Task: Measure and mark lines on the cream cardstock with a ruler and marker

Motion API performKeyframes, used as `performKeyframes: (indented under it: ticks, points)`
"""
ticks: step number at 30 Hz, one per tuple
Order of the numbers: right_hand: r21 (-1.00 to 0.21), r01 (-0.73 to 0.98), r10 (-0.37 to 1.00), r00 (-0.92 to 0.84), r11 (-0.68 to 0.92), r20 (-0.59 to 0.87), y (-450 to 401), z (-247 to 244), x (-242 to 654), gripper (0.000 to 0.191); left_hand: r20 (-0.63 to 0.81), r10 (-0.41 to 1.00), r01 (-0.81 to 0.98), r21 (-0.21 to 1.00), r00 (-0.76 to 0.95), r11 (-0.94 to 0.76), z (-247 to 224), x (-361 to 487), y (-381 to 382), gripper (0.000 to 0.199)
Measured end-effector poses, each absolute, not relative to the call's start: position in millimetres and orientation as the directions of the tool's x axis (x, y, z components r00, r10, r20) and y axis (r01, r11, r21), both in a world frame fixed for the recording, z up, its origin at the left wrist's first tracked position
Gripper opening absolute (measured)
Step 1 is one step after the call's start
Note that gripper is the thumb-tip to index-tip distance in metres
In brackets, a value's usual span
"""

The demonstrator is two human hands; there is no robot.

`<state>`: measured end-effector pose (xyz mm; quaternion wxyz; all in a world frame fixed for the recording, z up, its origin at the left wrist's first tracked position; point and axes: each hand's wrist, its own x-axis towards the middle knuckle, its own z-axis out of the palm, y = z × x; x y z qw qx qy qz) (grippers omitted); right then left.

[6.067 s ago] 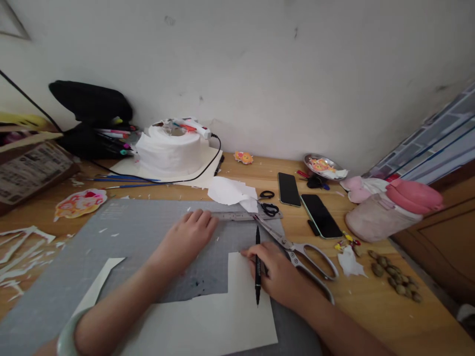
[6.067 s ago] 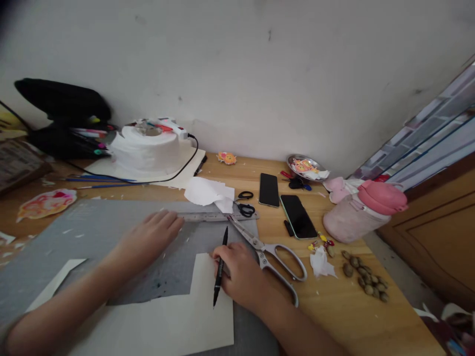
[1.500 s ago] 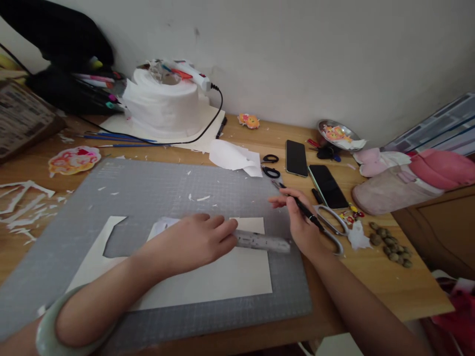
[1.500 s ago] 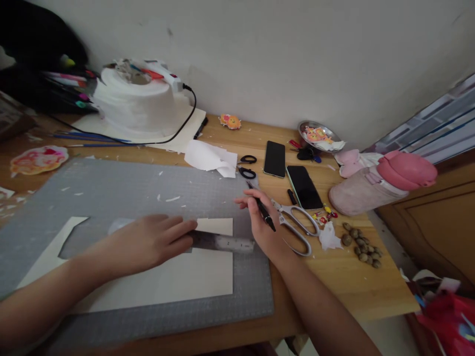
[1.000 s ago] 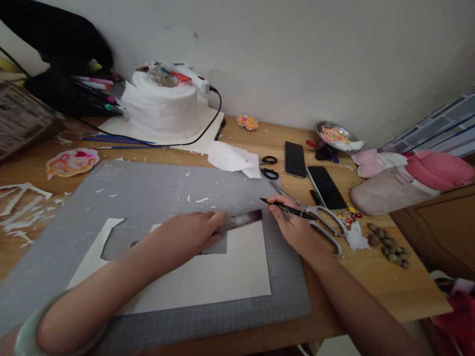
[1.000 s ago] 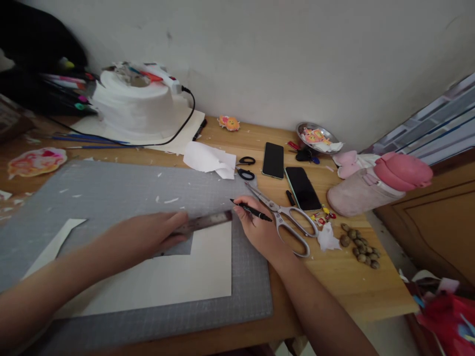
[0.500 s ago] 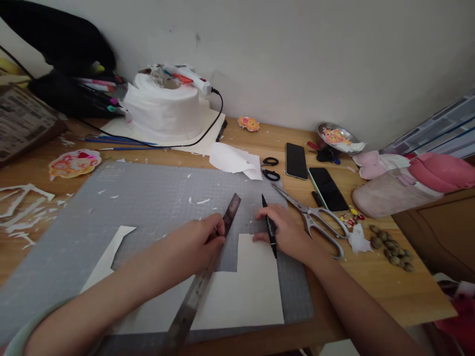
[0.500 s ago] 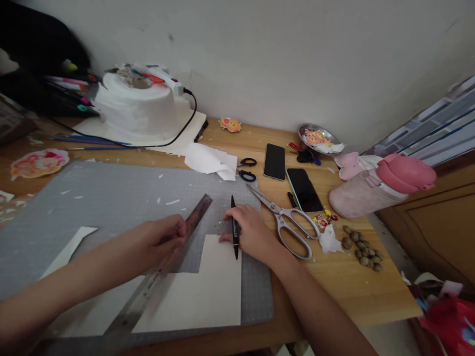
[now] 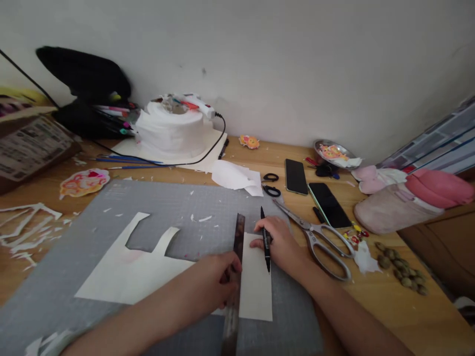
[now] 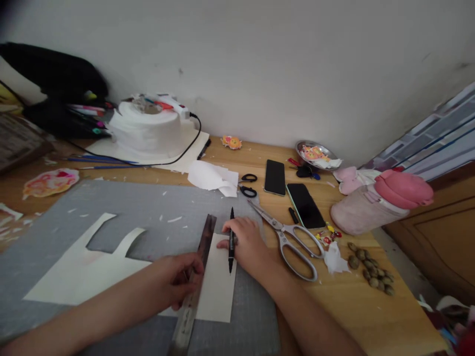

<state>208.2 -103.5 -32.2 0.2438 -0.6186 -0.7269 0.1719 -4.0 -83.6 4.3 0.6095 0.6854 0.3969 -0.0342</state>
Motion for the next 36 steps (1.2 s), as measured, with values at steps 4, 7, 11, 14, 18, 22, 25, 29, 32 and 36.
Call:
performKeyframes:
  ticks: [4,7,11,14,18,22,25,29,32,36]
  points:
    - [-0.512,0.834,0.973,-0.117,0.204,0.198,-97.9,-35.6,211.6,0.022,-0.463,0.568,0.583,0.812,0.681,-0.037,-1.3,-4.8,-79.0,0.008]
    - [-0.471,0.853,0.967,-0.134,0.225,0.218,-98.3,-35.2,210.8,0.018,-0.481,0.581,0.61,0.791,0.657,-0.035,-7.8,-3.7,-75.4,0.004]
    - [-0.438,0.871,0.963,-0.131,0.225,0.234,-105.6,-28.9,205.6,0.01,-0.514,0.564,0.572,0.816,0.646,0.087,-15.6,-1.0,-72.0,0.006]
    - [-0.446,0.867,0.96,-0.115,0.222,0.254,-113.2,-27.8,203.7,0.012,-0.515,0.577,0.519,0.836,0.634,0.177,-19.5,-0.1,-66.8,0.008]
    - [-0.482,0.836,0.95,-0.137,0.263,0.28,-116.8,-36.4,207.7,0.025,-0.521,0.579,0.502,0.839,0.627,0.211,-19.0,0.8,-59.6,0.01]
    - [-0.482,0.83,0.936,-0.125,0.28,0.329,-109.9,-40.0,208.9,0.012,-0.506,0.547,0.491,0.851,0.667,0.188,-10.6,0.2,-57.3,0.011]
    - [-0.502,0.826,0.948,-0.113,0.257,0.299,-100.2,-36.7,206.9,0.003,-0.503,0.578,0.494,0.849,0.643,0.189,-6.1,-1.4,-54.6,0.012]
    - [-0.583,0.777,0.959,-0.092,0.238,0.269,-95.5,-30.2,208.0,0.005,-0.536,0.559,0.518,0.83,0.633,0.209,-2.3,-5.5,-53.5,0.012]
    - [-0.617,0.755,0.965,-0.082,0.224,0.25,-100.9,-26.2,209.6,0.005,-0.533,0.55,0.521,0.831,0.643,0.197,0.6,-8.2,-55.2,0.011]
    - [-0.635,0.738,0.968,-0.1,0.228,0.231,-111.5,-24.3,211.0,0.012,-0.539,0.563,0.552,0.817,0.626,0.168,-0.8,-9.3,-58.2,0.01]
